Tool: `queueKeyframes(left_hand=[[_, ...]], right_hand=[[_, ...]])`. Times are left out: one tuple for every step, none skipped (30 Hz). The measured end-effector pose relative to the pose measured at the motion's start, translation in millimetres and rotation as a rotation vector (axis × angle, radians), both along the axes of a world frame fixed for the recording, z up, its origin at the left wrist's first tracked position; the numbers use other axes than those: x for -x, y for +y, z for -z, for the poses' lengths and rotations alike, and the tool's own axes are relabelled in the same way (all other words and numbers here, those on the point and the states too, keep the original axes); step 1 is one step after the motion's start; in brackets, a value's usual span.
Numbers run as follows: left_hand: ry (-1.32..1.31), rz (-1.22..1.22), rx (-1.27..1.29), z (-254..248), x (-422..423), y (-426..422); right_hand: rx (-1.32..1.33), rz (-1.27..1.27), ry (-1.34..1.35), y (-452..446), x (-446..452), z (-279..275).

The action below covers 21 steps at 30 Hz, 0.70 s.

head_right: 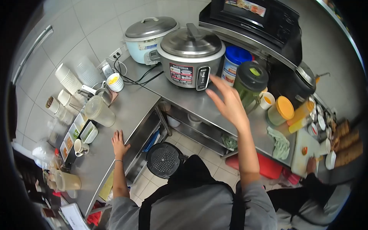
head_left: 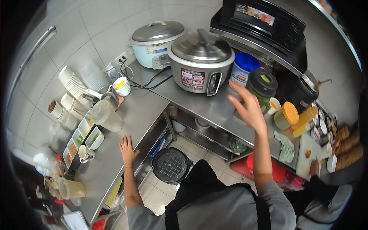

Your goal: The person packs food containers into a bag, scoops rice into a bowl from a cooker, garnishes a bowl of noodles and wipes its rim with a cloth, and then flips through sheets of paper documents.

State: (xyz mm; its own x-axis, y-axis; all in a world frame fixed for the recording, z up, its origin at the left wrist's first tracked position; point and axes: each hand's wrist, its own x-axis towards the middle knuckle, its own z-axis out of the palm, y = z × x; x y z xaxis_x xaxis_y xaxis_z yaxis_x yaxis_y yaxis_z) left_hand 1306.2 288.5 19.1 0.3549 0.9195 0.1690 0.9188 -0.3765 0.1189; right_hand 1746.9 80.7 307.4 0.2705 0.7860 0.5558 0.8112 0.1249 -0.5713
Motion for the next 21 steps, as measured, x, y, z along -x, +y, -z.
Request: queueKeyframes(left_hand=[[-0.005, -0.023, 0.002, 0, -2, -1], [-0.006, -0.020, -0.009, 0, -3, 0], [-0.003, -0.015, -0.021, -1, -3, 0], [0.001, -0.029, -0.016, -1, -3, 1], [-0.009, -0.015, -0.027, -2, -4, 2], [-0.020, 0.005, -0.036, -1, -3, 0], [-0.019, 0.006, -0.032, 0, -3, 0], [-0.025, 0.009, -0.039, 0, -3, 1], [-0.034, 0.014, -0.048, 2, -2, 3], [-0.045, 0.018, -0.055, 2, -3, 4], [-0.050, 0.021, -0.047, 3, -1, 4], [-0.054, 0.026, -0.037, 2, -1, 4], [-0.057, 0.027, -0.043, 2, -2, 4], [-0.061, 0.036, -0.046, 1, -4, 5], [-0.062, 0.032, -0.041, 0, -5, 5], [-0.060, 0.027, -0.032, -1, -5, 5], [-0.022, 0.026, -0.028, -1, -4, 6], [-0.017, 0.034, -0.023, -2, -4, 5], [-0.042, 0.044, -0.074, -3, -6, 5], [-0.067, 0.056, -0.125, -2, -8, 6], [-0.063, 0.065, -0.127, 2, -9, 7]], right_hand=[[-0.069, -0.036, -0.087, 33, -8, -12], [-0.116, -0.039, -0.120, 66, -16, -25], [-0.182, -0.010, -0.211, 106, -34, -28], [-0.207, 0.062, -0.239, 146, -51, -29], [-0.221, 0.165, -0.296, 183, -65, -33], [-0.192, 0.273, -0.382, 217, -81, -33], [0.009, 0.370, -0.423, 240, -89, -37], [0.006, 0.373, -0.428, 255, -95, -36], [0.206, 0.418, -0.477, 268, -100, -34], [0.406, 0.465, -0.522, 280, -108, -33], [0.499, 0.392, -0.436, 291, -118, -32], [0.592, 0.319, -0.346, 302, -129, -29], [0.550, 0.337, -0.427, 314, -137, -23], [0.546, 0.369, -0.456, 326, -142, -18], [0.572, 0.358, -0.493, 327, -138, -22], [0.602, 0.344, -0.527, 327, -134, -26], [0.610, 0.348, -0.521, 328, -132, -29], [0.684, 0.344, -0.539, 329, -132, -32], [0.755, 0.341, -0.559, 331, -133, -35], [0.759, 0.346, -0.554, 333, -135, -36], [0.801, 0.339, -0.584, 335, -138, -36]])
